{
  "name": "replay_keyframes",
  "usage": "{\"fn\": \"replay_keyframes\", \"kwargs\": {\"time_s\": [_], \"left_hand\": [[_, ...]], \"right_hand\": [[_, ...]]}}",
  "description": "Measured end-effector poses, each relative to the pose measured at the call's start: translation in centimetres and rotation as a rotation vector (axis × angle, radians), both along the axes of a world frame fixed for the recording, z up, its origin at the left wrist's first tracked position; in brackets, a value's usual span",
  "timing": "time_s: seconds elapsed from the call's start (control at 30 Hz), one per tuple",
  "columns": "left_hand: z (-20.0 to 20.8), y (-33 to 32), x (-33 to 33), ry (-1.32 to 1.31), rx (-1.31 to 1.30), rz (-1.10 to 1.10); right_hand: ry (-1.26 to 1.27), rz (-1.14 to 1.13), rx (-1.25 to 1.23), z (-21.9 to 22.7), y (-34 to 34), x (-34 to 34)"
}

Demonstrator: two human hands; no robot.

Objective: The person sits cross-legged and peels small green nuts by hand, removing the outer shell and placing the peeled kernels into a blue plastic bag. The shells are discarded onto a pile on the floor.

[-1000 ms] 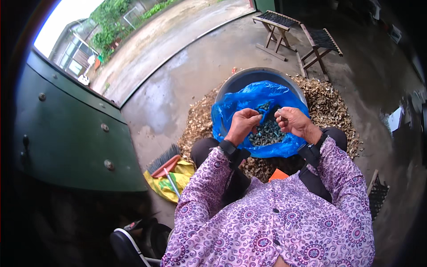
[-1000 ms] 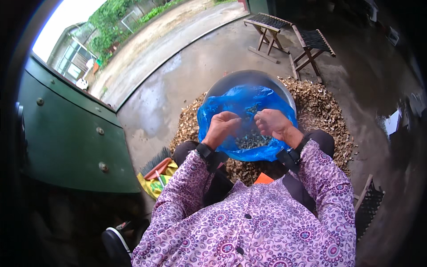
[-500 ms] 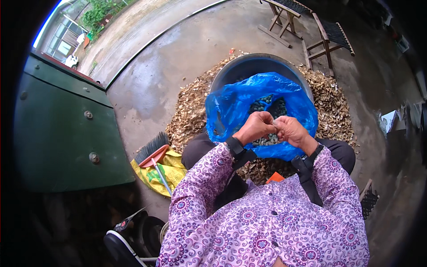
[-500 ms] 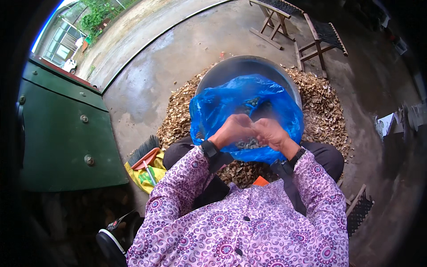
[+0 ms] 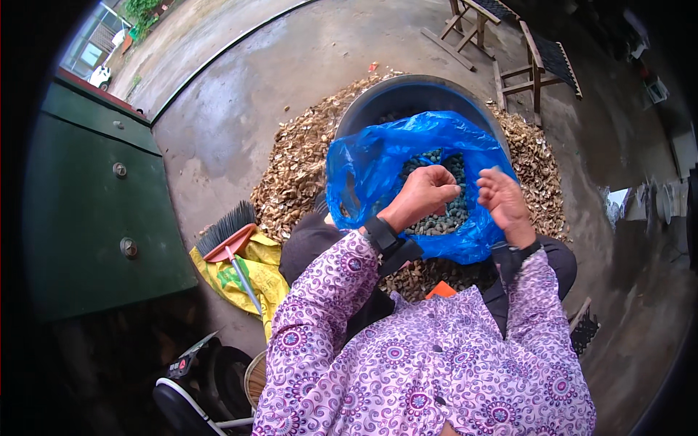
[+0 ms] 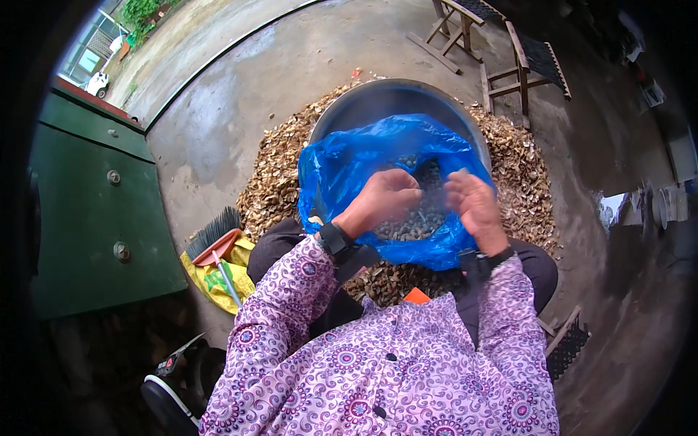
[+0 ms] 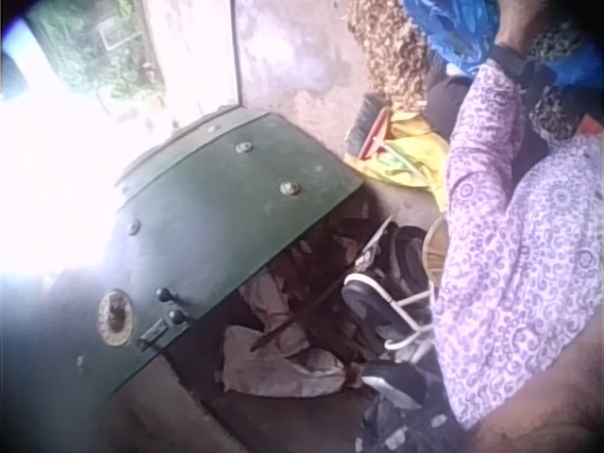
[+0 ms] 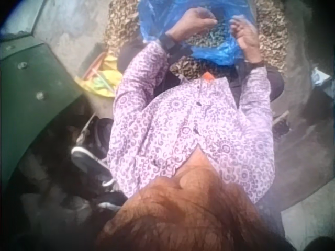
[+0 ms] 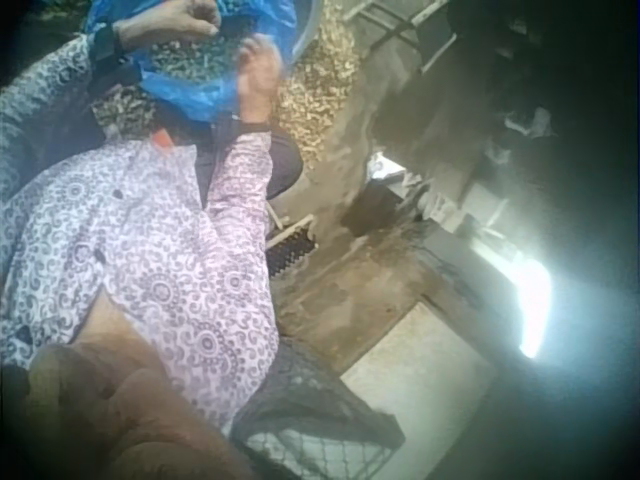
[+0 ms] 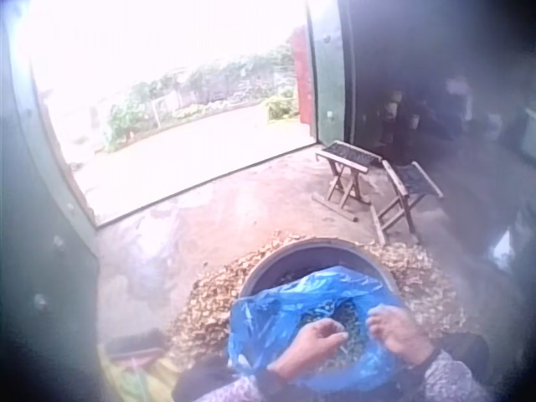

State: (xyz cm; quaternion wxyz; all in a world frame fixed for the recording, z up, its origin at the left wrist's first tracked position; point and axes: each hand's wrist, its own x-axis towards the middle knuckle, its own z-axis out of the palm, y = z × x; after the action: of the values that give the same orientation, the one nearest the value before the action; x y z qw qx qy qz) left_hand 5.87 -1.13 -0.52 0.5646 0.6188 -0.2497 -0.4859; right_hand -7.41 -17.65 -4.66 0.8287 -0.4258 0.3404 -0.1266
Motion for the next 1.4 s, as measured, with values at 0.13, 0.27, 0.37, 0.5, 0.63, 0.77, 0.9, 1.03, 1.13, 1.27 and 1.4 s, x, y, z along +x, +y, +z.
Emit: {"fn": "replay_keyframes", "kwargs": {"time_s": [0.13, 0.27, 0.37, 0.5, 0.63, 0.77, 0.9, 1.03, 1.13, 1.27, 1.4], "left_hand": [[0.1, 0.1, 0.0, -0.049, -0.011, -0.017], [0.6, 0.7, 0.4, 0.042, -0.005, 0.02], [1.1, 0.8, 0.2, -0.03, -0.029, 0.012], [0.5, 1.1, 0.1, -0.006, -0.042, 0.004], [0.2, 1.1, 0.3, 0.011, -0.034, -0.02], [0.1, 1.1, 0.2, 0.003, -0.038, -0.029], [-0.3, 0.9, 0.1, -0.017, -0.057, -0.047], [0.0, 1.0, 0.1, 0.002, -0.021, -0.068], [-0.1, 0.9, 0.0, -0.002, -0.048, -0.052], [0.1, 0.9, 0.0, -0.029, -0.037, -0.067], [0.3, 1.1, 0.1, -0.025, -0.017, -0.066]], "right_hand": [[0.294, 0.44, -0.724, -6.1, 1.6, 0.9], [0.404, 0.628, -1.232, -10.1, 2.6, -0.3], [0.457, 0.691, -1.209, -10.1, 3.5, -0.2], [0.522, 0.835, -1.266, -9.0, 5.2, 1.0], [0.687, 0.973, -1.25, -8.5, 5.5, 2.2], [0.705, 1.001, -1.325, -8.8, 5.6, 2.1], [0.687, 1.185, -1.213, -7.9, 5.6, 2.4], [0.591, 1.059, -1.236, -8.2, 5.8, 1.6], [0.586, 1.009, -1.331, -8.7, 5.6, 1.4], [0.656, 1.046, -1.365, -8.9, 5.8, 1.6], [0.654, 1.065, -1.313, -7.6, 6.0, 1.8]]}}
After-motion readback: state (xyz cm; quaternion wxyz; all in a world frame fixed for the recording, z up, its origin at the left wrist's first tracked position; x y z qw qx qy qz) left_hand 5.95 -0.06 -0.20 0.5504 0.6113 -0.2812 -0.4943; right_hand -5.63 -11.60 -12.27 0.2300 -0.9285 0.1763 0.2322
